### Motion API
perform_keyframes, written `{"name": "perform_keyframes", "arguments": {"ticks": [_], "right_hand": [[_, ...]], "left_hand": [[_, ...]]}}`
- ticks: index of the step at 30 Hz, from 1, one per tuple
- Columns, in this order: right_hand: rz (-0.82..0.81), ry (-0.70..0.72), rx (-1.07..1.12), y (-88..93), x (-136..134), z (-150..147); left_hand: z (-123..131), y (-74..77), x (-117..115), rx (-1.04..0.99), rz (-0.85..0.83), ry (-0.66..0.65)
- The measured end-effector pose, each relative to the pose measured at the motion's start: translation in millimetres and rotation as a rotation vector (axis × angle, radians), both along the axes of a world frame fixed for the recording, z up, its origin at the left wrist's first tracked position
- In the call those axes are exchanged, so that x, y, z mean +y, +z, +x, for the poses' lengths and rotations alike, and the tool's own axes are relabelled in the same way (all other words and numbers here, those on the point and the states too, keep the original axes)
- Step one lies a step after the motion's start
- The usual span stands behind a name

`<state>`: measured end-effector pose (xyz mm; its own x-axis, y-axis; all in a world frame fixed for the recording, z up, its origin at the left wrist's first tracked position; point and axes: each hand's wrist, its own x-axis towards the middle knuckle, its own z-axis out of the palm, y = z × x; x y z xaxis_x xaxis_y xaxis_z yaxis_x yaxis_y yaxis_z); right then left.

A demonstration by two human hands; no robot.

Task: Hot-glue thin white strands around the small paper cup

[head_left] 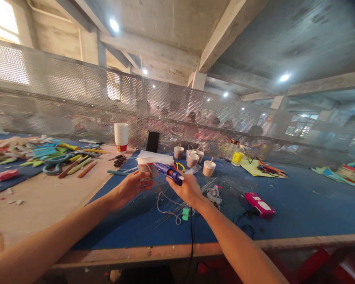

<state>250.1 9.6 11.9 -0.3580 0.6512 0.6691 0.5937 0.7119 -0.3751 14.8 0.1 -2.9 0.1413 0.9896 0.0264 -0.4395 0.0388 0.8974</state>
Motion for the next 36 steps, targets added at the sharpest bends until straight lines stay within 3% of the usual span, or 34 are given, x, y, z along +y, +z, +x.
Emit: {"name": "perform_keyframes", "arguments": {"ticks": [36], "right_hand": [[-0.028,0.024,0.03,0.2,2.2,0.8]], "left_hand": [[-1.1,1.7,-1.0,-0.017,-0.004,-0.016]]}}
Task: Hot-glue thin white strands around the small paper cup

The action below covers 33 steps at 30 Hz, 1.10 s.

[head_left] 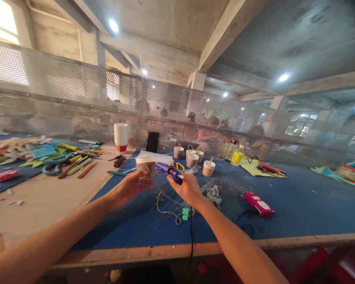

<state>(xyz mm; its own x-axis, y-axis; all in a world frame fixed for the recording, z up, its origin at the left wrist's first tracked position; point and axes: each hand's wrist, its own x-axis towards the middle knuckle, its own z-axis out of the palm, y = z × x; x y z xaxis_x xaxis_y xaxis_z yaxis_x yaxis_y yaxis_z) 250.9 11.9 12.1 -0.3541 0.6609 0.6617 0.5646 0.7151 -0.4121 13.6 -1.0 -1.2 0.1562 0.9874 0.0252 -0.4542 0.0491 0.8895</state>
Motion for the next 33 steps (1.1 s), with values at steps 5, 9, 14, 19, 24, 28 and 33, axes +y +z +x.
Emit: {"name": "perform_keyframes", "arguments": {"ticks": [5,9,14,19,24,28,33], "right_hand": [[-0.221,0.102,0.197,5.6,-1,-2],[-0.48,0.217,0.539,8.1,9,-2],[-0.651,0.138,0.73,-4.1,37,5],[-0.658,-0.031,0.571,-22.2,52,14],[-0.741,-0.016,0.501,-33.7,58,17],[-0.734,-0.11,0.407,-43.0,67,22],[-0.556,-0.296,0.14,-44.3,73,30]], "left_hand": [[1,1.8,-2,-0.008,0.014,-0.004],[0,3.5,-3,0.018,0.041,-0.011],[3,6.0,-5,0.04,0.038,0.021],[4,3.4,-4,0.066,0.074,0.015],[3,-0.3,-2,0.088,0.11,-0.03],[4,0.4,-3,0.097,0.114,-0.042],[4,0.1,-3,0.106,0.119,-0.055]]}}
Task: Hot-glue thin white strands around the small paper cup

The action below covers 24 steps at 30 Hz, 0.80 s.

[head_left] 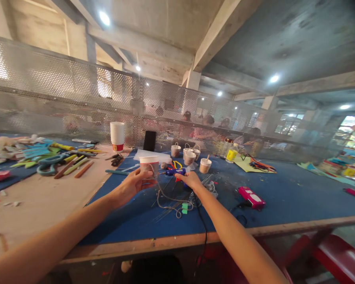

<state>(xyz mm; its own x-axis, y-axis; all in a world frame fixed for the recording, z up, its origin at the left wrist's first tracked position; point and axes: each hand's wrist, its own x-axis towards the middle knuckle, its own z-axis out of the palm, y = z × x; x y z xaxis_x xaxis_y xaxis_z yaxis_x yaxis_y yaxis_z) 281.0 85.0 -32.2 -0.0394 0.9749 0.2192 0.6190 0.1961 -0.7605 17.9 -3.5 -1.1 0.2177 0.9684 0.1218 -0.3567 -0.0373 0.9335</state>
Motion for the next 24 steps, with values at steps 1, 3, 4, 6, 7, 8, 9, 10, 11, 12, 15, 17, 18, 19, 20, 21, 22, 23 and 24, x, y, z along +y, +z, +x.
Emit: {"name": "perform_keyframes", "arguments": {"ticks": [1,3,4,6,7,8,9,10,11,12,15,17,18,19,20,21,22,23,24], "right_hand": [[0.022,-0.007,-0.063,1.8,-1,1],[0.047,-0.021,-0.177,6.3,-5,1],[0.05,-0.033,-0.227,8.4,-8,0],[0.03,-0.059,-0.32,11.9,-13,-1],[0.011,-0.078,-0.356,13.2,-15,-2],[-0.005,-0.104,-0.383,14.5,-17,-2],[-0.002,-0.135,-0.403,15.7,-19,-2],[0.028,-0.169,-0.415,17.0,-21,-3],[0.082,-0.197,-0.414,18.5,-23,-4],[0.152,-0.203,-0.396,20.2,-25,-6],[0.25,-0.014,-0.168,25.0,-34,-20],[0.089,0.234,0.123,26.5,-42,-34],[-0.022,0.342,0.249,26.6,-47,-42],[-0.089,0.414,0.341,26.3,-52,-49],[-0.116,0.458,0.402,25.8,-57,-56],[-0.14,0.479,0.444,25.3,-61,-61],[-0.172,0.485,0.473,25.1,-64,-64],[-0.192,0.481,0.489,25.3,-66,-67],[-0.201,0.472,0.498,25.9,-66,-68]], "left_hand": [[0,-0.5,0,0.0,-0.001,-0.002],[1,-1.5,1,0.0,-0.007,-0.002],[1,-1.9,1,0.001,-0.009,-0.003],[1,-2.7,2,0.004,-0.01,-0.003],[2,-2.9,2,0.007,-0.012,-0.005],[2,-3.1,2,0.012,-0.013,-0.007],[2,-3.1,1,0.017,-0.014,-0.009],[2,-3.0,1,0.022,-0.014,-0.011],[2,-2.6,0,0.027,-0.012,-0.008],[2,-2.0,-1,0.032,-0.009,-0.005],[4,0.2,-4,0.056,0.001,0.019],[5,1.1,-5,0.087,0.006,0.062],[6,1.1,-5,0.107,0.009,0.09],[6,1.0,-4,0.127,0.011,0.121],[7,0.7,-4,0.142,0.016,0.148],[7,0.4,-3,0.154,0.023,0.168],[7,0.1,-2,0.164,0.031,0.175],[7,-0.1,-2,0.171,0.038,0.178],[7,-0.1,-2,0.178,0.044,0.177]]}}
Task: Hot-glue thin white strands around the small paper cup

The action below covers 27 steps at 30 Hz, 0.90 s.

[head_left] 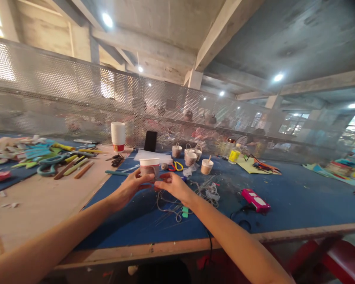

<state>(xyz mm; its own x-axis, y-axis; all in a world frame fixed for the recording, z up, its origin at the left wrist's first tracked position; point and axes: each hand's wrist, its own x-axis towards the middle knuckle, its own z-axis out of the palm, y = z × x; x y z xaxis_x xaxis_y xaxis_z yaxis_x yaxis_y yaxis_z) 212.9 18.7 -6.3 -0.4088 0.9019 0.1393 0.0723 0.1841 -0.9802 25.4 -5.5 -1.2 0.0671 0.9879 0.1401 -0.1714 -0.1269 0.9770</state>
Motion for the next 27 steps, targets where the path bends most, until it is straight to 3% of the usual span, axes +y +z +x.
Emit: {"name": "perform_keyframes", "arguments": {"ticks": [7,13,27], "right_hand": [[0.254,-0.11,0.066,8.5,7,5],[0.368,-0.178,0.096,14.2,5,11],[0.356,-0.23,0.062,18.1,2,17]], "left_hand": [[1,4.3,-8,0.016,-0.01,-0.085],[3,3.1,-7,-0.036,-0.044,-0.131],[4,2.8,-7,-0.063,-0.049,-0.211]]}}
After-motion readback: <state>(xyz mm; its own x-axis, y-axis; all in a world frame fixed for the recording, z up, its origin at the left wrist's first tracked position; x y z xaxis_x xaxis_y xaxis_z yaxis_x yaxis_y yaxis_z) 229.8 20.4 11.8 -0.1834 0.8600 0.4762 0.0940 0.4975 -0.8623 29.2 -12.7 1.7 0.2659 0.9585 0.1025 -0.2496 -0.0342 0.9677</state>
